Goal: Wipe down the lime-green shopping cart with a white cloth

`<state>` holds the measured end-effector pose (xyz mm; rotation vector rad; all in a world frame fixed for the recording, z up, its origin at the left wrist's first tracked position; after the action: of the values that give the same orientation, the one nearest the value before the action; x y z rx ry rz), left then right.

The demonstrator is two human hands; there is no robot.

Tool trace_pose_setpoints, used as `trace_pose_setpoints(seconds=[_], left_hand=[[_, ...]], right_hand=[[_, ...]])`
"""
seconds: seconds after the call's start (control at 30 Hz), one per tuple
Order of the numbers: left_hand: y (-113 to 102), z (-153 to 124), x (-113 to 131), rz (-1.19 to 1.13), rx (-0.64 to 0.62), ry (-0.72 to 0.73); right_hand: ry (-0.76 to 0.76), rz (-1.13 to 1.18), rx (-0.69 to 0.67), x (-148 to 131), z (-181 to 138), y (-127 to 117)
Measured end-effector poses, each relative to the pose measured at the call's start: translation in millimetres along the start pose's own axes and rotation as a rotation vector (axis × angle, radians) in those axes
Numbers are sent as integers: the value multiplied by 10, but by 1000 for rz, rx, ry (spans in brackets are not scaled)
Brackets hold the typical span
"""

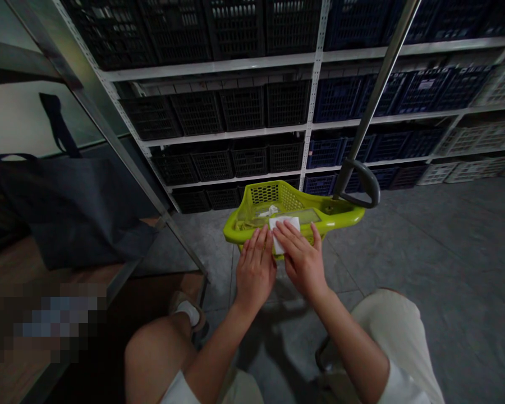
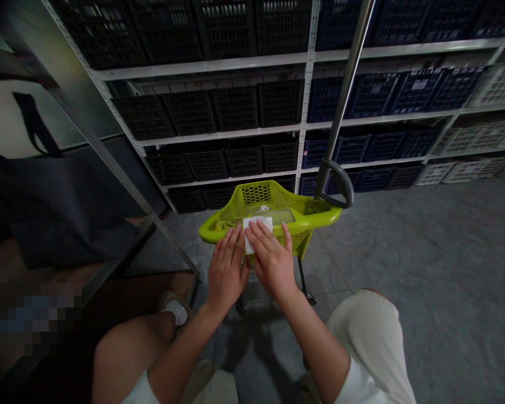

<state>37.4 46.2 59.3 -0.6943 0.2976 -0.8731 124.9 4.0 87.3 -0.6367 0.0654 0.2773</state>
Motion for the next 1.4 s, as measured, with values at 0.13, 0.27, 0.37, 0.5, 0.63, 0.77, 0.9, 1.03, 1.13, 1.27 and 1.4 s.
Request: trace_pose_setpoints(seconds=[0.13, 0.27, 0.37, 0.5, 0.63, 0.77, 0.9, 1.03, 1.13, 1.27, 1.4], left_hand=[[-14, 16, -2, -11, 0, -3], [0, 10, 15, -25, 4, -8], [15, -4, 22, -18, 13, -12], [16, -10, 12, -21, 15, -8], [-16, 11, 5, -12, 18, -6], [-24, 22, 30, -17, 16, -8], [5, 4, 36, -30, 19, -29], [14, -9, 26, -37, 33, -15], [11, 1, 11, -25, 28, -12], [11, 11, 22, -16, 21, -24], [25, -1, 36, -25, 38, -47]], right_hand=[[71, -60, 104, 457, -158, -220], [279, -149, 312, 824, -307, -419], [216, -130, 213, 513, -198, -235], [-5, -51, -4, -36, -59, 40], [-12, -60, 20, 236, -177, -95], [252, -133, 255, 895, -410, -399], [244, -155, 232, 656, -366, -260], [-10, -86, 41, 34, -233, 88], [-39, -100, 50, 138, -321, 114], [107, -167, 317, 652, -565, -101], [189, -166, 414, 597, -603, -36]])
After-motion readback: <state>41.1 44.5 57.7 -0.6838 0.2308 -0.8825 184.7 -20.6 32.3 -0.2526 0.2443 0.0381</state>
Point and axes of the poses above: each hand's wrist, its own z-axis towards the middle knuckle, its own y-axis out of the palm, x = y × z, the point moved 9 cm from there along z, towards the middle knuckle, and after that the axes turned 1 degree about -y, right-handed, at the moved point
